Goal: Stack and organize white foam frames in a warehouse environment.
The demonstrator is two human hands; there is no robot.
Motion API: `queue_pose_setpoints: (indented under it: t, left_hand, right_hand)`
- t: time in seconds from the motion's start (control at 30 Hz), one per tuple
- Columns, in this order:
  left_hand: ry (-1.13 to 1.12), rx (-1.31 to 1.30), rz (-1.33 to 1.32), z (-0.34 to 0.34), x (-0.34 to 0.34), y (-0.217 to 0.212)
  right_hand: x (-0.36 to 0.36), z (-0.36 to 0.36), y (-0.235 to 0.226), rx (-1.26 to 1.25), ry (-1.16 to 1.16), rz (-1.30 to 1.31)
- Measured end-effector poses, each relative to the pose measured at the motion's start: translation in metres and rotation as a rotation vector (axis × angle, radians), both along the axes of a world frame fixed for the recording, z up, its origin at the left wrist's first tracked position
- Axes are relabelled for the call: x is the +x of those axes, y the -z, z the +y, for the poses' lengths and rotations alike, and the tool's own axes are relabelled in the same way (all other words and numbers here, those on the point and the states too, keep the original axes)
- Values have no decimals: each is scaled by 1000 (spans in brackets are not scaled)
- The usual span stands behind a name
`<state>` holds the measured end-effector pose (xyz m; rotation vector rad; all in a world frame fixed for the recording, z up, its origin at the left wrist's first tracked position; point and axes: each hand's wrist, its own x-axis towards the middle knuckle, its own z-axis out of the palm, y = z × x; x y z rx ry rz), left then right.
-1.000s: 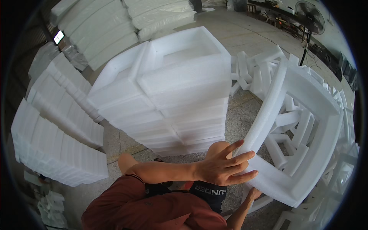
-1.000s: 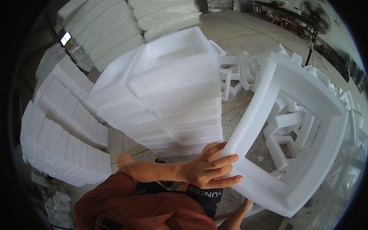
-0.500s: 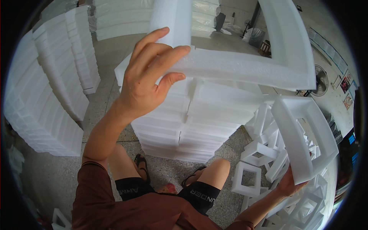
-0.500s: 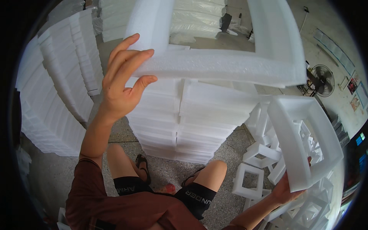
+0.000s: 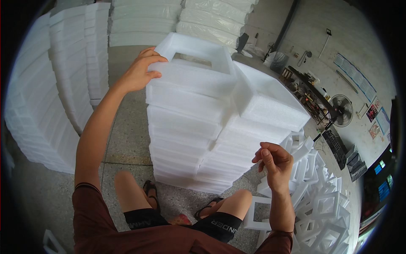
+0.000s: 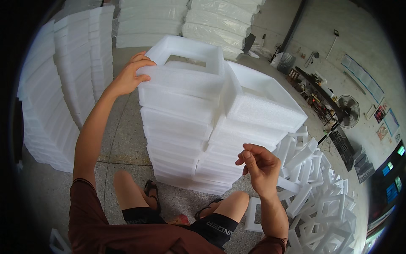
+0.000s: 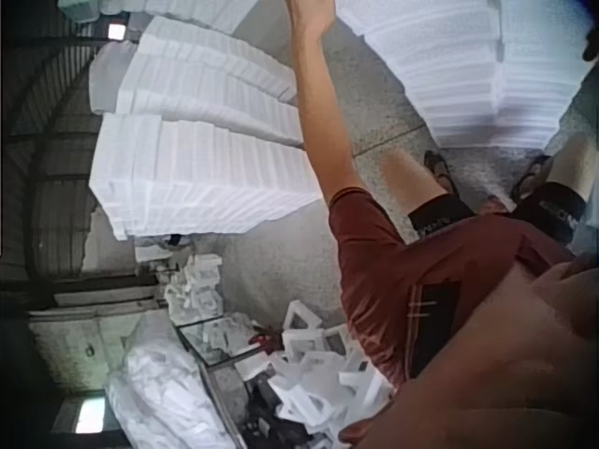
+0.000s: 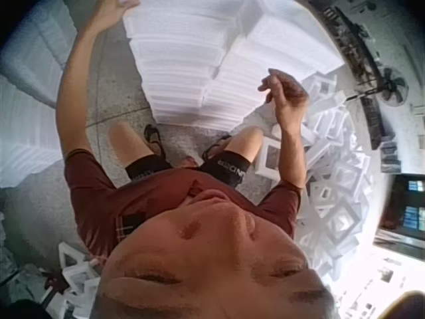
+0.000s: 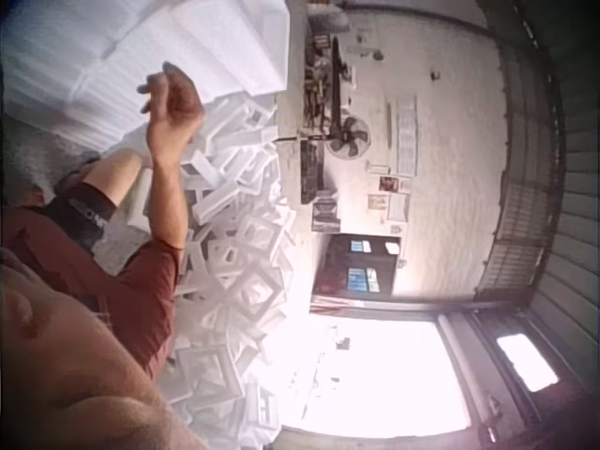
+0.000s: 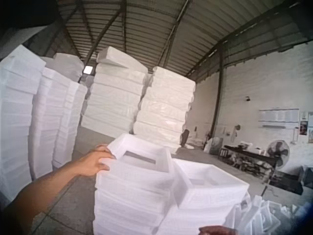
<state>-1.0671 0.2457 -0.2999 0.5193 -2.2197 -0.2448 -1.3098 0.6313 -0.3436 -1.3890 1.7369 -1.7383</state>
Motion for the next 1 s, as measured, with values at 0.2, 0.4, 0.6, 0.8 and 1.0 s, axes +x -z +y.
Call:
queue_pose_setpoints:
  t: [0.2, 0.4, 0.6, 0.8, 1.0]
  left_hand:
    - [109, 233, 38, -7, 4, -6]
    - [88, 60, 59, -2, -5, -5]
    - [101, 146, 88, 4, -9, -4]
    - [172, 154, -18, -2, -12, 2]
    - [124, 409, 576, -23, -1, 64]
  right_hand:
    - [-39, -41, -72, -288, 518, 1121]
    - [-102, -58, -95, -29, 369, 1146]
    - [-115, -83, -93, 4, 327, 1112]
    - [-114, -88, -75, 57, 322, 1165]
    - [-170, -47, -28, -420, 821, 602]
